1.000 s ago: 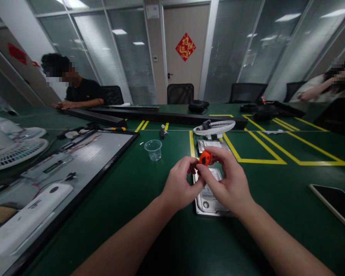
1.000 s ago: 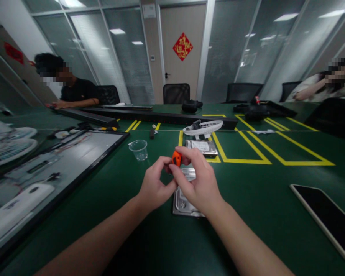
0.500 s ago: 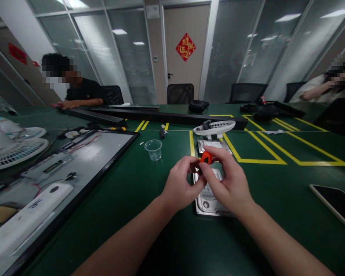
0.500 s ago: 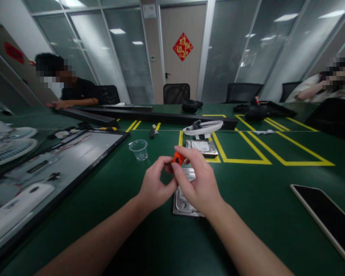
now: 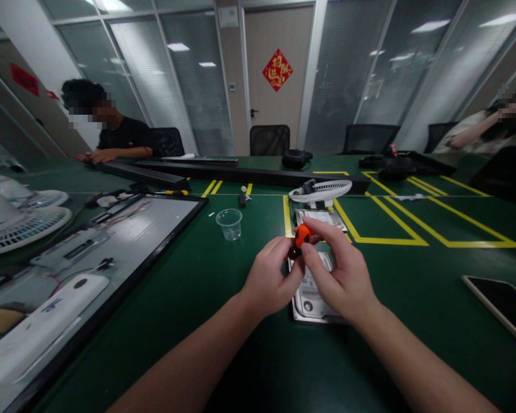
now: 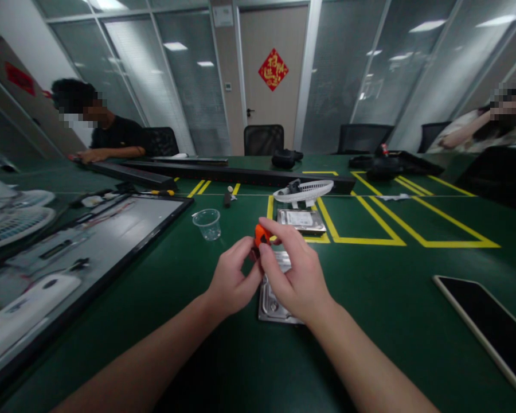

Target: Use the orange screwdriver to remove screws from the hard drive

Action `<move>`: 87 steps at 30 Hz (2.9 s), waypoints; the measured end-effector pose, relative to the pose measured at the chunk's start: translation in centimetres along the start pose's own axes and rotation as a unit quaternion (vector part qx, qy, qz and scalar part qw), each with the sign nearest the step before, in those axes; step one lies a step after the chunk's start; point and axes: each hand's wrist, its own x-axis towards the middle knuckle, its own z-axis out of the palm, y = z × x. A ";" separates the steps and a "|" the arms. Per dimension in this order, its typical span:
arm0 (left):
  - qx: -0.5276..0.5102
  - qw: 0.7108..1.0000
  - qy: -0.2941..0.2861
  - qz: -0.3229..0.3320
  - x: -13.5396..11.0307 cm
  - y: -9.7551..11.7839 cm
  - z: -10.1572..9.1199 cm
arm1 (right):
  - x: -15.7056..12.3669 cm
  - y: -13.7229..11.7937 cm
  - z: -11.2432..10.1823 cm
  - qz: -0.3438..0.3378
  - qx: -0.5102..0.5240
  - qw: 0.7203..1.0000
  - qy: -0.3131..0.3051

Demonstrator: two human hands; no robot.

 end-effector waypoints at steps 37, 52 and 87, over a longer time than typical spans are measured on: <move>-0.002 0.999 0.035 0.014 -0.1 -0.2 0.3 | 0.3 -0.1 0.0 -0.010 -0.019 1.000 -0.011; 0.010 1.000 0.024 0.015 -0.1 -0.2 0.3 | 0.2 -0.3 0.0 -0.019 -0.004 1.000 -0.023; 0.003 0.999 0.033 -0.002 -0.1 0.0 0.1 | 0.2 -0.5 -0.1 -0.014 -0.007 1.000 -0.020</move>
